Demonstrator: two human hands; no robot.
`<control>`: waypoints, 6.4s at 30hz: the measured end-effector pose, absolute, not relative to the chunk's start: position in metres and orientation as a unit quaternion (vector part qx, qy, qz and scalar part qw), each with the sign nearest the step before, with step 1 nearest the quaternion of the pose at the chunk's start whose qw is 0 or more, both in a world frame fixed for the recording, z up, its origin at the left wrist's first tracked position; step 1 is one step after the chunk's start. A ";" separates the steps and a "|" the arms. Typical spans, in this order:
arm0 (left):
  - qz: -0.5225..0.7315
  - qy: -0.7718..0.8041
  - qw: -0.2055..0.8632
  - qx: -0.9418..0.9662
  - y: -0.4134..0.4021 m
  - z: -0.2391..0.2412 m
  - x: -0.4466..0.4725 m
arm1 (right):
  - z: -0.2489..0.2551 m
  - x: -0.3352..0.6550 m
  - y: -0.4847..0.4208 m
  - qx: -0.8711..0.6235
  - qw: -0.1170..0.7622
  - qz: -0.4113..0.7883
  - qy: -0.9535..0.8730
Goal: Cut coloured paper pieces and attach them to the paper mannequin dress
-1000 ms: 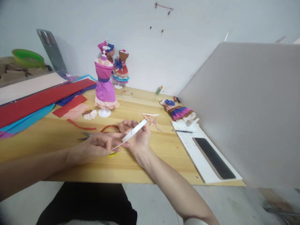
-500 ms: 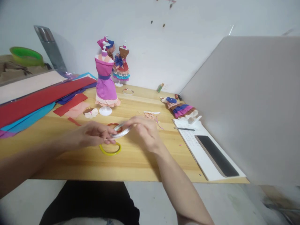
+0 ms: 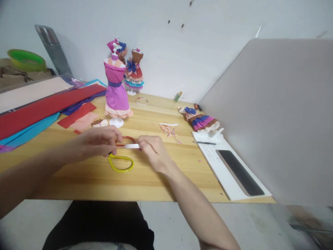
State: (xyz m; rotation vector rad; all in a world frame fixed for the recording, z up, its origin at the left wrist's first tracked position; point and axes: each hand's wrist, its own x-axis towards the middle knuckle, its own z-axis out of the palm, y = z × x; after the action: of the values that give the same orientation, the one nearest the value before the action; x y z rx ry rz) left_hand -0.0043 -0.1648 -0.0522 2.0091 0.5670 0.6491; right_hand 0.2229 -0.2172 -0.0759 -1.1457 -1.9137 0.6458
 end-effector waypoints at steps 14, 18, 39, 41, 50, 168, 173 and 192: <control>0.243 0.293 0.490 0.784 -0.152 -0.060 -0.001 | -0.082 0.222 -0.218 -0.412 0.469 0.188 -0.758; 0.229 0.293 0.522 0.768 -0.152 -0.065 0.001 | -0.087 0.221 -0.217 -0.389 0.527 0.274 -0.704; 0.258 0.354 0.563 0.701 -0.156 -0.080 0.011 | -0.099 0.217 -0.214 -0.389 0.603 0.284 -0.635; 0.271 0.342 0.587 0.682 -0.158 -0.079 0.012 | -0.098 0.213 -0.213 -0.392 0.614 0.306 -0.613; 0.316 0.346 0.610 0.639 -0.163 -0.074 0.013 | -0.085 0.213 -0.203 -0.360 0.612 0.445 -0.545; 0.401 0.315 0.356 0.783 -0.173 -0.057 0.000 | -0.089 0.232 -0.189 -0.495 0.478 0.340 -0.641; 0.422 0.329 0.332 0.777 -0.170 -0.067 0.006 | -0.087 0.230 -0.190 -0.499 0.472 0.333 -0.646; 0.346 0.272 0.637 0.633 -0.166 -0.070 0.006 | -0.087 0.229 -0.181 -0.434 0.571 0.495 -0.490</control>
State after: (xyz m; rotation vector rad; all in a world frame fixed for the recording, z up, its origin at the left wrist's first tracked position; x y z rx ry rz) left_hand 0.0059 -0.1660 -0.0698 1.4460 0.6201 0.7910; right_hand 0.2293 -0.1814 -0.0870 -1.0193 -1.1499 1.1619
